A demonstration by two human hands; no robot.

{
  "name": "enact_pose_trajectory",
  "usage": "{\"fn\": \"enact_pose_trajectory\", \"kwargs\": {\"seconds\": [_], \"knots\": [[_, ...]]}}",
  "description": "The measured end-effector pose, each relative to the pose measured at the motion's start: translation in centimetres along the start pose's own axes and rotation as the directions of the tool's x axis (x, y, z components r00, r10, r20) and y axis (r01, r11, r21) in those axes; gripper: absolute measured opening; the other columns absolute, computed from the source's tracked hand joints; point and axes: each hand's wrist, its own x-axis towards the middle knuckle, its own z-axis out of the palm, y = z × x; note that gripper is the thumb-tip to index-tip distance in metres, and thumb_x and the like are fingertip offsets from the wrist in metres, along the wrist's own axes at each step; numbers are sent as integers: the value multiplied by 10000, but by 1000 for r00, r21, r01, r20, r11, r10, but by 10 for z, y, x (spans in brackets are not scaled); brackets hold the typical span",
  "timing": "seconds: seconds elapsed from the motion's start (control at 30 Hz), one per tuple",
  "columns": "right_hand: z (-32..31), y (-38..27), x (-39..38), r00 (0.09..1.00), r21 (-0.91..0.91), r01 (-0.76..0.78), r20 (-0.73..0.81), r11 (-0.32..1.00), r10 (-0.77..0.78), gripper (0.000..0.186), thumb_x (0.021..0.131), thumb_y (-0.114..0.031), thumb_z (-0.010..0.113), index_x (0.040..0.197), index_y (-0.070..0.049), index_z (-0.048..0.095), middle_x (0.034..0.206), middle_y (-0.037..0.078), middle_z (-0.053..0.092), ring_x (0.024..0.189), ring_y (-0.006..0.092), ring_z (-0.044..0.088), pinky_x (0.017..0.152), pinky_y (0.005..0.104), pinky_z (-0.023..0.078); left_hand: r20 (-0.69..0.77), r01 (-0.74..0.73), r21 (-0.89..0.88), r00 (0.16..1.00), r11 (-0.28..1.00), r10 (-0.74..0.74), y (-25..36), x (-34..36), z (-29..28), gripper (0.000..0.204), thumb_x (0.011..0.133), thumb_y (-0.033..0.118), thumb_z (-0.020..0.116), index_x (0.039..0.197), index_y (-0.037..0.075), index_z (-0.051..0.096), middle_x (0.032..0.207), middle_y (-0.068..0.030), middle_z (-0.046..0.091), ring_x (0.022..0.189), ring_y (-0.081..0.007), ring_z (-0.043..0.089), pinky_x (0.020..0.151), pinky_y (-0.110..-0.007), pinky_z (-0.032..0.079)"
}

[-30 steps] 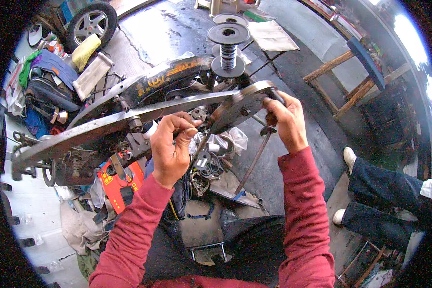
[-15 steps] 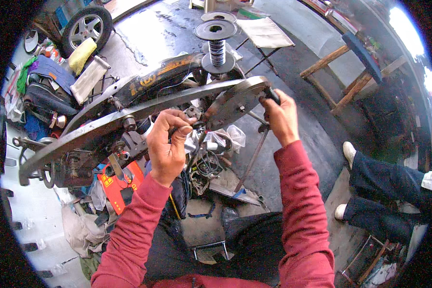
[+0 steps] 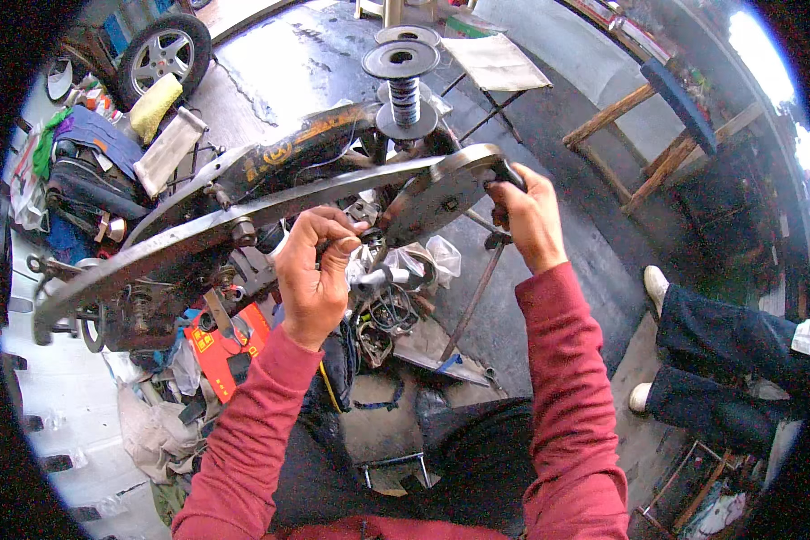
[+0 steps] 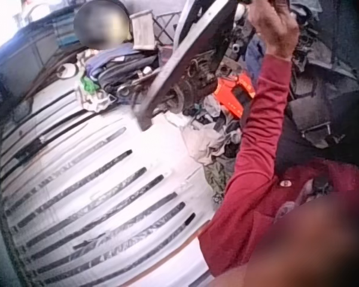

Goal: The person sits on the floor and works on a manual sewing machine. They handle small metal parts, thread, and tools, adjusting components on the machine's arm and wheel. The person uses shears to cut thread and continues to manipulate small parts and the machine's mechanism.

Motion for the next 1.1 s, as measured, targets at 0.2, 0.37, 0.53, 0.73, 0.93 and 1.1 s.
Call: {"fn": "enact_pose_trajectory", "kwargs": {"seconds": [0.2,0.37,0.53,0.73,0.93,1.1], "knots": [[53,57,-28,890,-509,-6,389,861,236,336,936,-246,735,1109,36,682,762,39,618,659,119,554,622,329,484,-9,24,-27,1000,999,-24,0,0,1,88,992,-5,639,944,-4,565,977,-83,620,944,-190,701,849,-304,559],[44,9,-45,950,-182,75,313,980,-15,231,911,-224,713,924,5,688,669,2,585,582,99,541,540,290,434,-3,16,-18,1000,1000,-16,-1,-1,0,85,998,6,634,946,-2,568,998,-89,632,939,-187,695,863,-311,562],[11,-12,-13,995,87,87,37,992,-91,148,943,-184,647,855,-74,602,636,-46,482,531,63,436,500,244,330,-29,25,-22,999,999,-26,0,0,2,81,960,3,667,928,5,593,970,-104,658,917,-211,704,837,-332,562],[-8,49,16,1000,-72,19,-19,997,-21,63,936,-110,635,901,-72,600,663,-31,491,538,87,486,467,262,365,-82,26,-44,996,999,-29,1,2,4,94,895,-11,723,900,17,634,912,-120,690,855,-260,723,760,-352,552],[14,93,4,988,-595,-86,49,799,143,352,924,-342,684,1135,-60,690,957,211,741,933,377,725,829,458,539,-75,19,-21,997,1000,-20,2,2,3,92,901,-13,718,901,14,630,907,-122,679,851,-252,715,760,-349,558],[35,78,-21,993,-776,67,114,627,36,451,910,-444,711,1094,-34,669,944,217,734,912,407,713,801,488,541,-67,20,-45,997,999,-23,5,3,3,86,907,-22,705,899,3,623,918,-128,666,851,-251,716,774,-349,572]]}}
